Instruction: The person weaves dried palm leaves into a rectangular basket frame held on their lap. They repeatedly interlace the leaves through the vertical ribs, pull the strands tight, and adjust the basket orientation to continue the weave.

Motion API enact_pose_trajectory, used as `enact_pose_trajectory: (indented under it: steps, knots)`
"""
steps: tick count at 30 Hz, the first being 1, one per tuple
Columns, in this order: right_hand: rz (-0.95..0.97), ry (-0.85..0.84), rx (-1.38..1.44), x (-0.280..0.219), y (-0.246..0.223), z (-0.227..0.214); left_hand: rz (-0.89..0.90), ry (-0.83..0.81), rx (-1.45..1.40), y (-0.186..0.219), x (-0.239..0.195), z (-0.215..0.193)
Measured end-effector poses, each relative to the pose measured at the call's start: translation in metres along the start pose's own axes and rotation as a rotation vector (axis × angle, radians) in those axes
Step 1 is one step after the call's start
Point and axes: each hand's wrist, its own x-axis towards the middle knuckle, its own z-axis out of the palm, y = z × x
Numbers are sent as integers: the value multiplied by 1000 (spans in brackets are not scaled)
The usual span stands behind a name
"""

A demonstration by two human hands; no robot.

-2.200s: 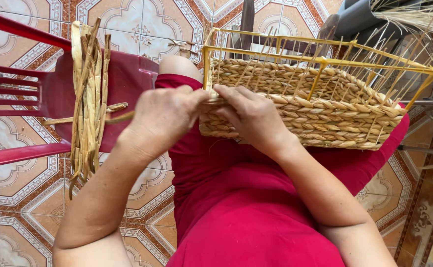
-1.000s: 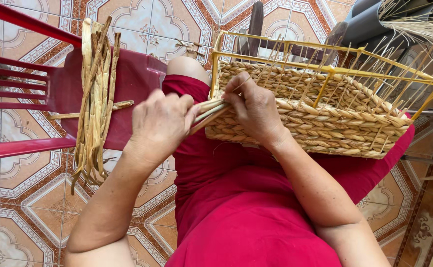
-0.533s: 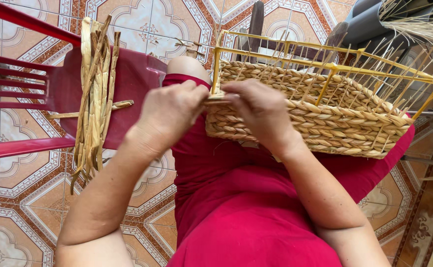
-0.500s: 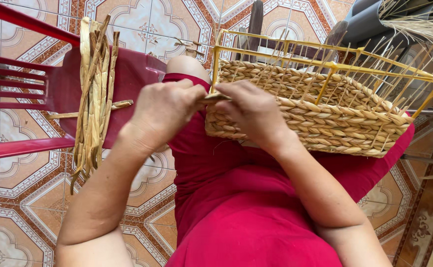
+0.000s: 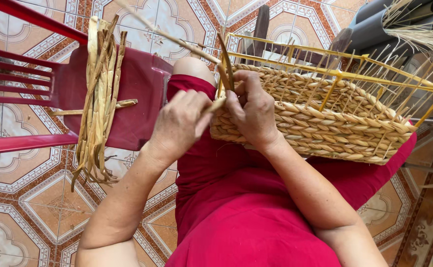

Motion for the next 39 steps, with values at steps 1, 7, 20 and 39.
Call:
enact_pose_trajectory:
  steps: [1,7,20,39]
  knots:
    - [21,11,28,-1,0,1,8,-42,-67,-5,-4,5]
    - [54,70,2,-2,2,6,-139,62,-728,-42,1,36]
    - [-30,-171,-363,13,-2,9,-327,-190,-1560,-70,34,91]
    - [20,765,-191,-86,128,-232,-571,329,-1271,-69,6,90]
